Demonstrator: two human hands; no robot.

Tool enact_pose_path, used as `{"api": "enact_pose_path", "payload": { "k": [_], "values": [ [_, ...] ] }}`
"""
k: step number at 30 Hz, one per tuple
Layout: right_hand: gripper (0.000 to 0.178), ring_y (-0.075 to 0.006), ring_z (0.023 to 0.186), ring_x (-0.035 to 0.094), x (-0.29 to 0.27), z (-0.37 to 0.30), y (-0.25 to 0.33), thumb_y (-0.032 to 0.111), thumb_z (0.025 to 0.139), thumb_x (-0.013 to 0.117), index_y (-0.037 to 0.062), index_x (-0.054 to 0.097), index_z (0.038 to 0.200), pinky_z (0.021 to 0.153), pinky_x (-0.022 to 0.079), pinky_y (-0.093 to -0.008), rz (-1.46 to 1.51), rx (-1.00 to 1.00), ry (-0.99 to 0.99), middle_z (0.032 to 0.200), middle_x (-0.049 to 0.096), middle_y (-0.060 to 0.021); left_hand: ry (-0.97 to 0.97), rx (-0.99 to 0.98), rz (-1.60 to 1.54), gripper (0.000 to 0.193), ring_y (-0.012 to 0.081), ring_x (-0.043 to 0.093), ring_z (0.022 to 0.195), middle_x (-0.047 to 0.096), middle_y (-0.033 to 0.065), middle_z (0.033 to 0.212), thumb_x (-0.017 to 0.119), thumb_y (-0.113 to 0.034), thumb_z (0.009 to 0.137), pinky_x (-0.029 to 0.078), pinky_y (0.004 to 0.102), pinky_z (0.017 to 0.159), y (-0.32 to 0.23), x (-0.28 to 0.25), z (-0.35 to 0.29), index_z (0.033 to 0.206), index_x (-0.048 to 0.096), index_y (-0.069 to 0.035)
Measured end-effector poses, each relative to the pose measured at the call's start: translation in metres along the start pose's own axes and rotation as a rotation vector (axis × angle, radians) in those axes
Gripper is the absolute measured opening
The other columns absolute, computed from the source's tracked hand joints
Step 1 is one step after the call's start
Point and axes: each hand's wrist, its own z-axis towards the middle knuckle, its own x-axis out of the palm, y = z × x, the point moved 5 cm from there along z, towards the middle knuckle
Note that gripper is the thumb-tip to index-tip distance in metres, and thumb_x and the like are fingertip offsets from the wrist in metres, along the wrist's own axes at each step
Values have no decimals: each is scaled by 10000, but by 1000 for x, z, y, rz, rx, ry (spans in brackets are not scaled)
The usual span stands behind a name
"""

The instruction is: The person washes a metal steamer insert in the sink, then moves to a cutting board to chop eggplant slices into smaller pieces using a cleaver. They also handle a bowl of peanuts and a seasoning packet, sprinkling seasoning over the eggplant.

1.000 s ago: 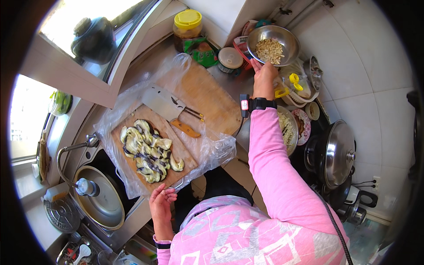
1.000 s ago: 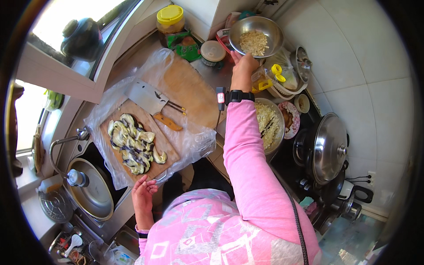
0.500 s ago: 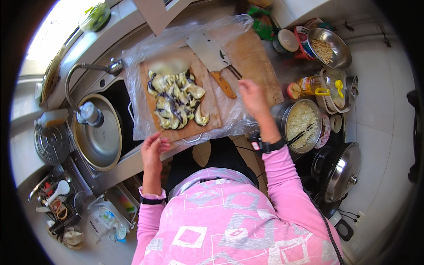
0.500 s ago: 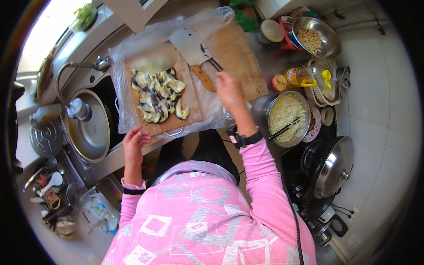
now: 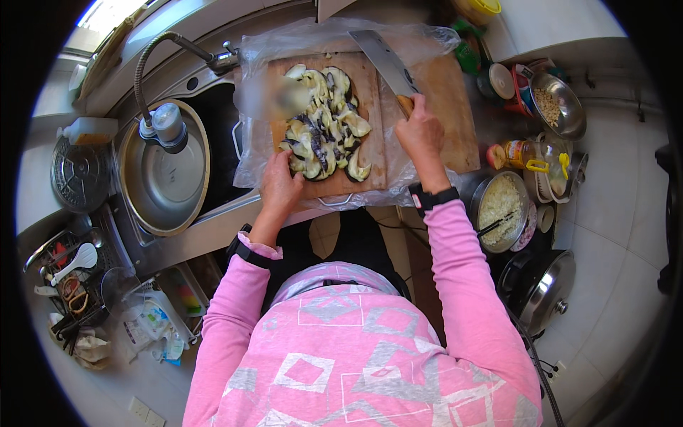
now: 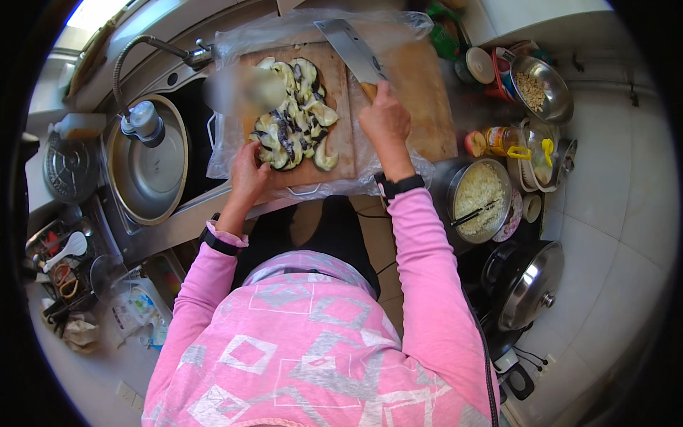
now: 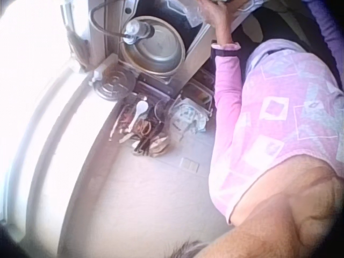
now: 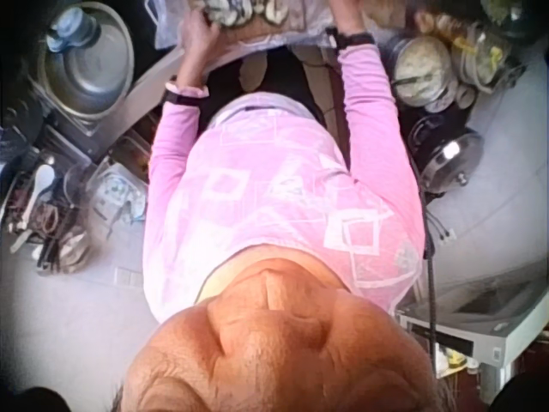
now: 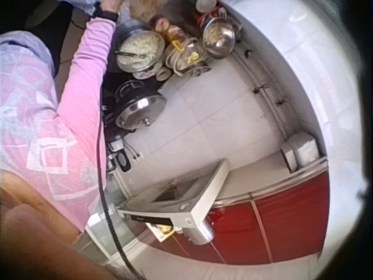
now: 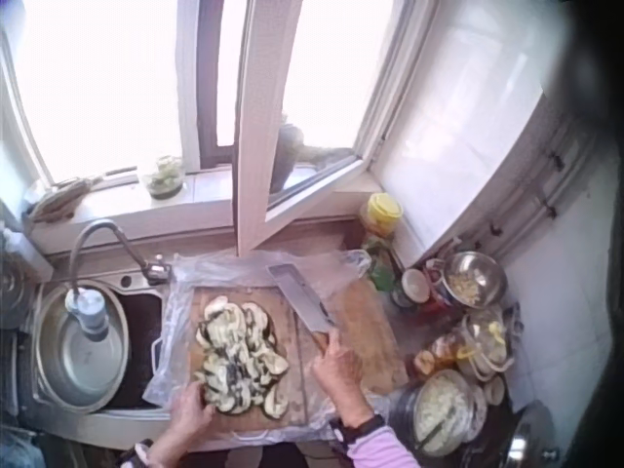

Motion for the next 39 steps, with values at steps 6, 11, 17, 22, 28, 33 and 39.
{"api": "enact_pose_path", "payload": {
  "k": [6, 11, 17, 22, 28, 33, 39],
  "values": [
    [398, -391, 841, 669, -15, -111, 31, 307, 889, 661, 22, 591, 1159, 728, 520, -427, 705, 40, 69, 930, 681, -224, 81, -3, -198, 490, 258, 626, 866, 583, 142, 1052, 644, 50, 707, 520, 322, 781, 13, -2, 4, 1193, 588, 38],
    [333, -342, 746, 648, 31, -132, 57, 285, 915, 645, 1, 585, 1078, 682, 505, -405, 676, 68, 191, 806, 663, -177, 139, -10, -230, 500, 287, 615, 860, 583, 145, 1034, 646, 29, 707, 511, 347, 781, 21, 1, 6, 1204, 588, 21],
    [292, -408, 793, 640, 33, -143, 66, 276, 918, 630, 16, 581, 1043, 674, 497, -438, 544, 39, 129, 831, 656, -227, 99, 55, -237, 477, 265, 605, 831, 579, 140, 991, 642, 35, 699, 508, 341, 772, 24, 1, 6, 1173, 590, 27],
    [349, -461, 804, 630, 34, -149, 77, 269, 889, 638, 37, 569, 1140, 684, 495, -513, 573, 0, 81, 827, 654, -267, 41, 4, -173, 339, 267, 617, 798, 592, 151, 911, 660, 4, 695, 510, 356, 753, 30, 1, 1, 1025, 588, 26],
    [301, -449, 797, 634, 41, -152, 84, 252, 906, 640, 39, 561, 1104, 663, 499, -484, 435, 30, 218, 822, 660, -236, 37, -45, -122, 246, 375, 583, 892, 570, 194, 946, 640, -8, 683, 480, 440, 789, 34, 1, -2, 913, 556, 9],
    [307, -450, 771, 632, 36, -164, 89, 266, 910, 631, 49, 558, 1115, 647, 491, -501, 405, -16, 211, 791, 655, -240, 73, -139, -265, 201, 370, 592, 821, 570, 190, 893, 651, -10, 688, 485, 437, 741, 40, 0, -1, 864, 554, 9],
    [286, -461, 769, 628, 33, -166, 87, 258, 908, 633, 52, 540, 1083, 648, 483, -525, 434, -35, 200, 781, 651, -242, 58, -78, -166, 206, 268, 596, 751, 575, 144, 834, 690, -32, 696, 489, 364, 704, 37, -4, 0, 854, 564, 6]
  ]
}}
